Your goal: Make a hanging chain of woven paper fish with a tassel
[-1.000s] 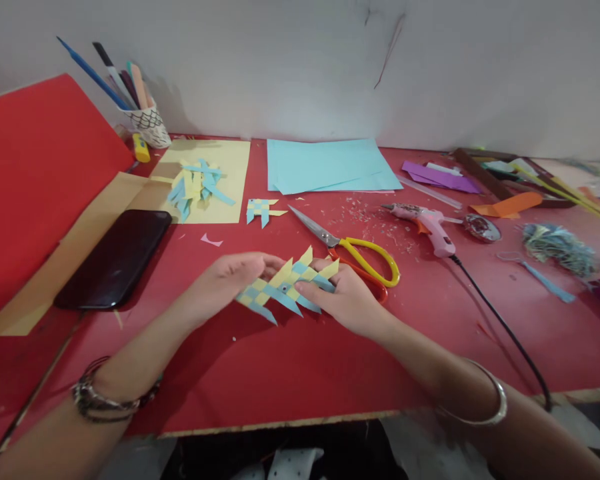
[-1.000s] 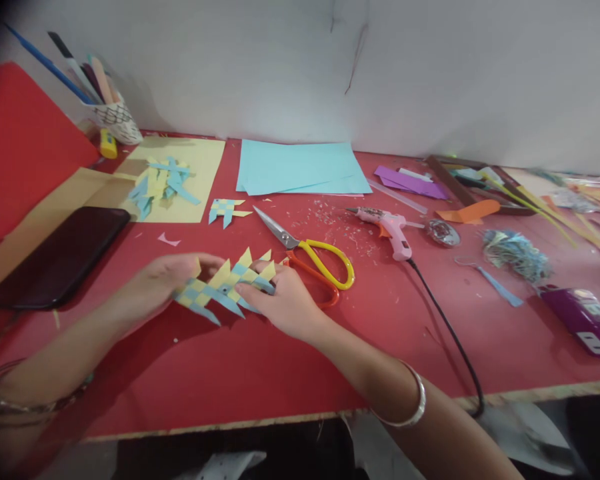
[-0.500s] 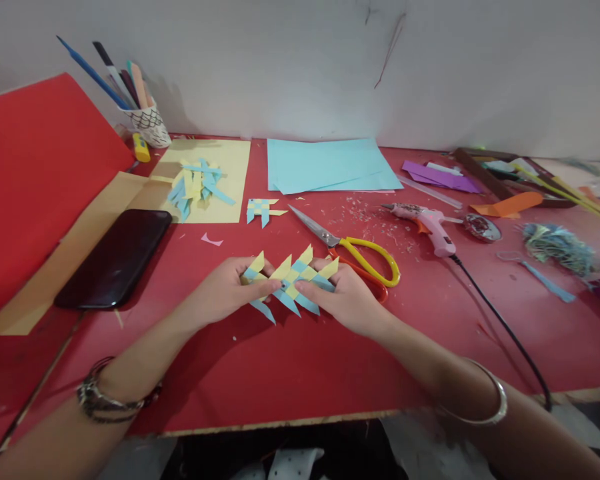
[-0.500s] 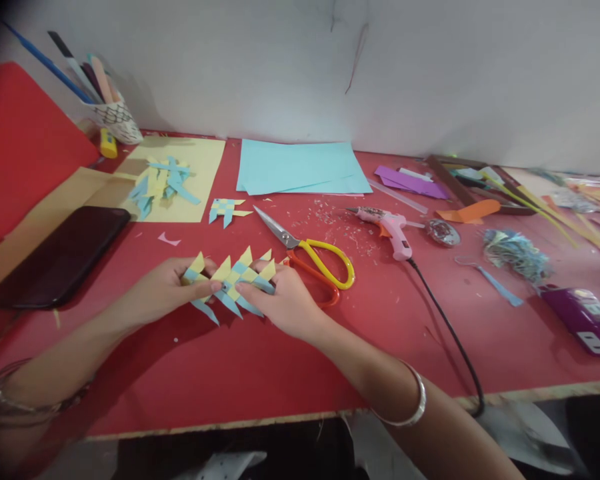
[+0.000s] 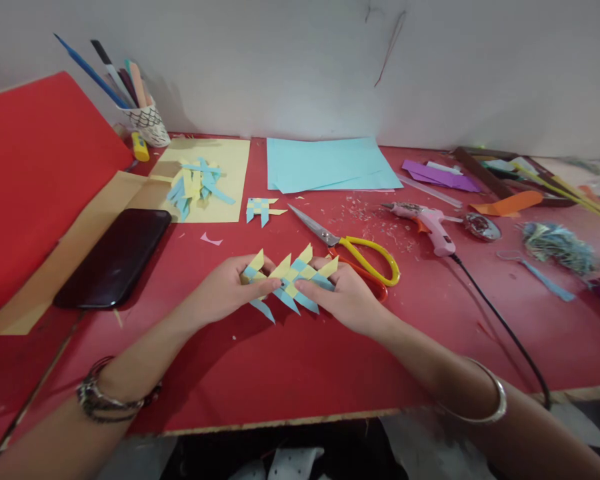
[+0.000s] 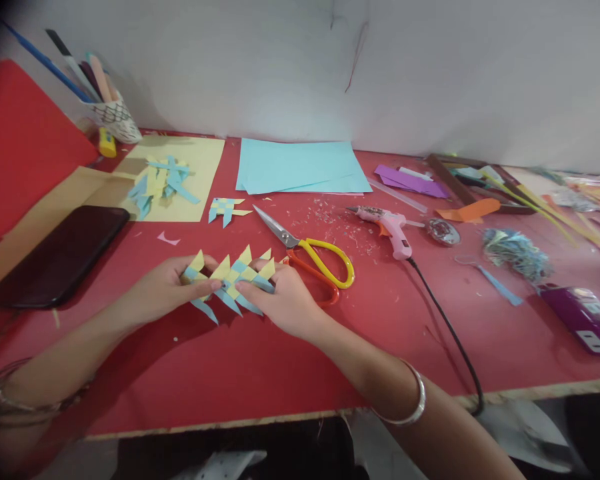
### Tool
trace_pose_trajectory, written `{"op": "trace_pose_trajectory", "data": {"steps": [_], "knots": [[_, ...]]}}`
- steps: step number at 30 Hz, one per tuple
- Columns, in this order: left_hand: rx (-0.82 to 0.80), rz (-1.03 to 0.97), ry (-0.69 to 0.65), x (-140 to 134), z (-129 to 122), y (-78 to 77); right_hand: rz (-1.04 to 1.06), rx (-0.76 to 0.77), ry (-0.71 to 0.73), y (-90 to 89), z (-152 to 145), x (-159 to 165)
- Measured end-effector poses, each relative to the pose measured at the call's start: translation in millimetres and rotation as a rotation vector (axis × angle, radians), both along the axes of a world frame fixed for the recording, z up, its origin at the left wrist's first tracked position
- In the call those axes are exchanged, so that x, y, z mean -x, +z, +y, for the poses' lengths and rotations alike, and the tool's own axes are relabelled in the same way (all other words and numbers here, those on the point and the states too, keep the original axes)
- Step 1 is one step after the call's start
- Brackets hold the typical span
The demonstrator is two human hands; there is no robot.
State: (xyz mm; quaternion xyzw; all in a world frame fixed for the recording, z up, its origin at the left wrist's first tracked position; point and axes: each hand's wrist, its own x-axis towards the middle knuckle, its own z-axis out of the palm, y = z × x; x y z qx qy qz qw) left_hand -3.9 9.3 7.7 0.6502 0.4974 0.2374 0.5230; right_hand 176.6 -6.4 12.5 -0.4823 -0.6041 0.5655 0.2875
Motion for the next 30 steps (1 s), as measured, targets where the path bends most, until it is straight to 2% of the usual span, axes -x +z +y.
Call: {"op": "trace_pose_trajectory", "data": {"steps": [14,30], "knots": [[-0.028,0.031,-0.042,1.4,0.2,-2.8,-0.03,-0.041,-0.001,-2.4,0.9,-1.3],[-0.033,-0.006,0.026,0.0,-1.1,-0.9,-0.043,-0.048,-0.004,-1.5,0.1,-2.3]]}}
